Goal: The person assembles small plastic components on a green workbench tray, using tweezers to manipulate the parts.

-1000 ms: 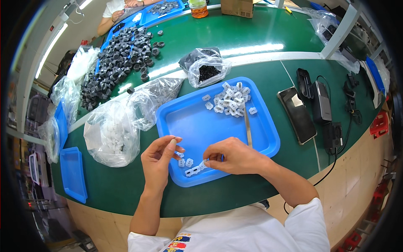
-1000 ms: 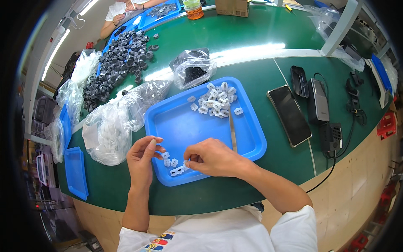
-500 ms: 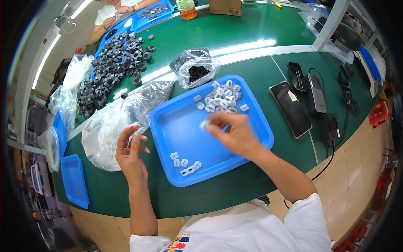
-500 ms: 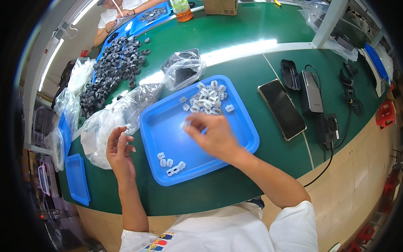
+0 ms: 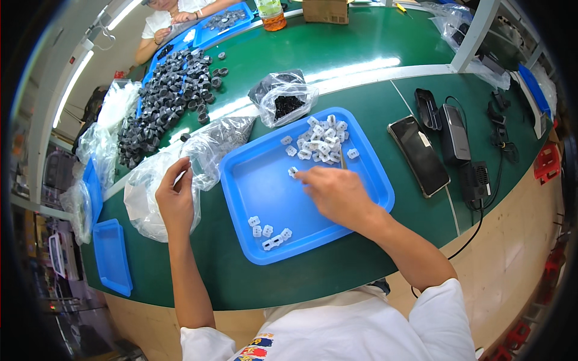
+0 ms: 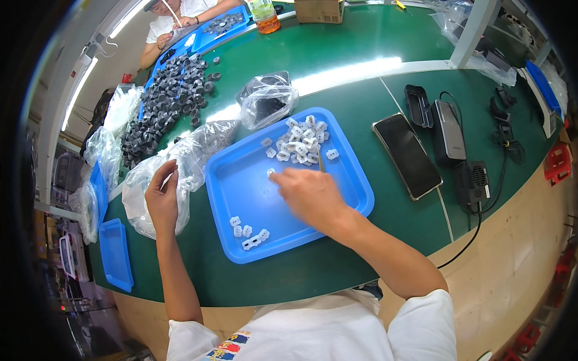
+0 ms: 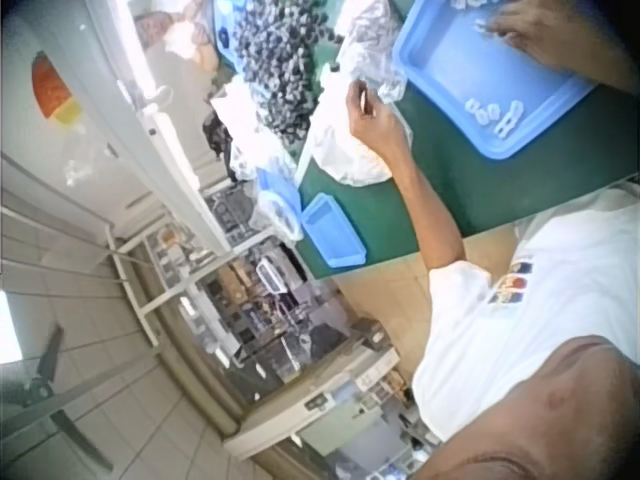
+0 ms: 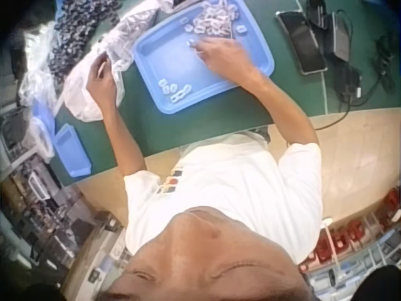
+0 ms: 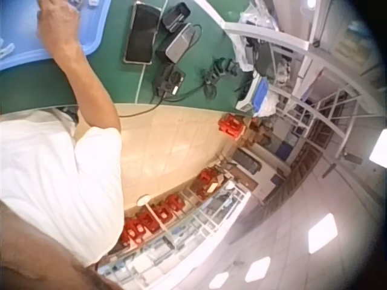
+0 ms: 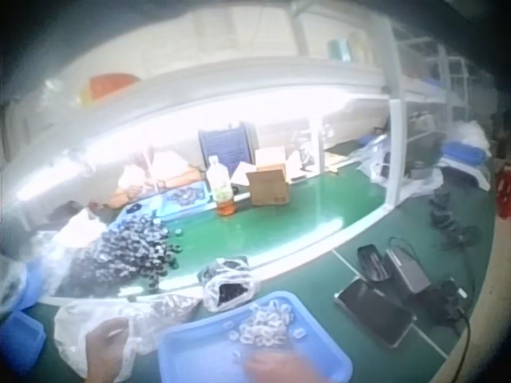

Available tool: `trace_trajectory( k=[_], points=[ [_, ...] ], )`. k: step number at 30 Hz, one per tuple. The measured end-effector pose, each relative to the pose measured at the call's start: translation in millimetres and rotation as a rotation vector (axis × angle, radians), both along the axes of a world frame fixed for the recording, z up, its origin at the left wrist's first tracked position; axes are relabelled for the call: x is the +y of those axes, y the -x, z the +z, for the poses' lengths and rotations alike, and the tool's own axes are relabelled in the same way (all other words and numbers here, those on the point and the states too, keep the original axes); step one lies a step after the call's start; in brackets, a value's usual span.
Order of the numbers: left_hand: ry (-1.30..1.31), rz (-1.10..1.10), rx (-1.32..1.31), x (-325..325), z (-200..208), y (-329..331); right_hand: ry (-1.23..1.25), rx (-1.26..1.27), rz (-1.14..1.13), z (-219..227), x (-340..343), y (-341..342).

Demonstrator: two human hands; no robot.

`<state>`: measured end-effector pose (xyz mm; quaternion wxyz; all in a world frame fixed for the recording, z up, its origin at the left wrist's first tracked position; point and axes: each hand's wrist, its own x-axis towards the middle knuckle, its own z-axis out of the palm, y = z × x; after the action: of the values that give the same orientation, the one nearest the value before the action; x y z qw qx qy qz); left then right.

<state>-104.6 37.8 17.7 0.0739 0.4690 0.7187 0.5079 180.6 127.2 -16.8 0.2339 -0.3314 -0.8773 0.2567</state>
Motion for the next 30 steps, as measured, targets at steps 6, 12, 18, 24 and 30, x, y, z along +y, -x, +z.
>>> trace_trajectory(
  k=[6,12,18,24,30],
  points=[
    [0.355,-0.13,0.469,27.4,1.1,-0.8,-0.218,-0.075,0.17,-12.3,-7.7,6.5],
    [0.376,-0.187,0.72,45.5,-21.8,13.4,-0.183,0.026,0.084,-4.9,-7.1,5.0],
    [0.474,-0.253,0.714,54.8,-12.5,19.2,-0.152,0.067,0.13,-2.9,-8.6,4.0],
    [0.448,-0.07,0.644,46.9,-12.5,30.6,-0.157,0.105,0.162,-5.7,-7.4,6.1],
    [0.16,-0.078,0.337,40.1,-14.5,21.0,-0.174,0.117,0.161,-5.1,-7.0,5.8]
  ],
)
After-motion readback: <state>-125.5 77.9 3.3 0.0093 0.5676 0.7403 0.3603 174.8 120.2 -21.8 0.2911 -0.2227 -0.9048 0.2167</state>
